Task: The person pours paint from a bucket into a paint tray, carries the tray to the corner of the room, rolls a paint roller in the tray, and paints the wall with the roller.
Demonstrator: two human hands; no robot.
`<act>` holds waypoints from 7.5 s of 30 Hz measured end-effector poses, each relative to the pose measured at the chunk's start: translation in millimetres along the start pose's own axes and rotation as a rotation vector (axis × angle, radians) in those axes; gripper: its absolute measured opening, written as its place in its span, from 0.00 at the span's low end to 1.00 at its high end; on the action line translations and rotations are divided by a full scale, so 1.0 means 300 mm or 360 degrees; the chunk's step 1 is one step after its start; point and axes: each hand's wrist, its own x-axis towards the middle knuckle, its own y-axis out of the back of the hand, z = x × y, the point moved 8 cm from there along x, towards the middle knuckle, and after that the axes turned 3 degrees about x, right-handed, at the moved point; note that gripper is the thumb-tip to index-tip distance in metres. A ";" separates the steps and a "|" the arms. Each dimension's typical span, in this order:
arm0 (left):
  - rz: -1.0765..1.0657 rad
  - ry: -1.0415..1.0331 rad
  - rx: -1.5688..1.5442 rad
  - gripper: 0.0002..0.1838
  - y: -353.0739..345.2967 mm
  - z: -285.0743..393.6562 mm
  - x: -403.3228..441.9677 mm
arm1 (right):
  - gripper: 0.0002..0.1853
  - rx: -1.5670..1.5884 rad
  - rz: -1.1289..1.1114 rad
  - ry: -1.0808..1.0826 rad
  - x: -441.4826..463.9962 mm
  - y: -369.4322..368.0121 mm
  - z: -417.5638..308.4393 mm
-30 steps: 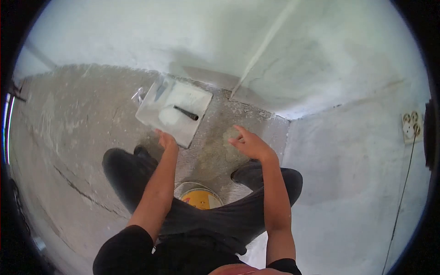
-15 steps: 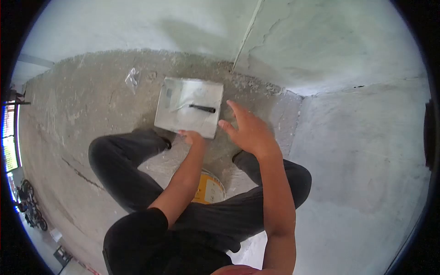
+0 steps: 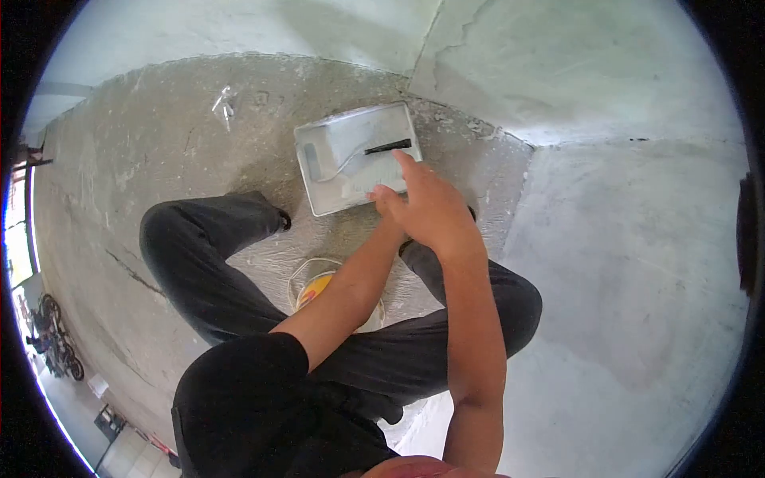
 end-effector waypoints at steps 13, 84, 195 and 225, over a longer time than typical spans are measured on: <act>-0.1529 -0.0596 0.2065 0.37 0.016 0.029 0.016 | 0.31 0.0202 0.0252 -0.0038 -0.031 0.128 0.201; -0.0412 -0.2187 0.2392 0.47 0.364 1.610 -0.675 | 0.18 0.0028 0.0119 0.0997 0.202 -0.595 -0.321; -0.0557 -0.1762 0.2677 0.47 0.314 1.492 -0.852 | 0.17 -0.0672 -0.0155 0.0244 0.193 -0.528 0.268; -0.0595 -0.1829 0.2652 0.47 0.309 1.483 -0.857 | 0.18 -0.0574 -0.0314 0.0021 0.213 -0.466 0.324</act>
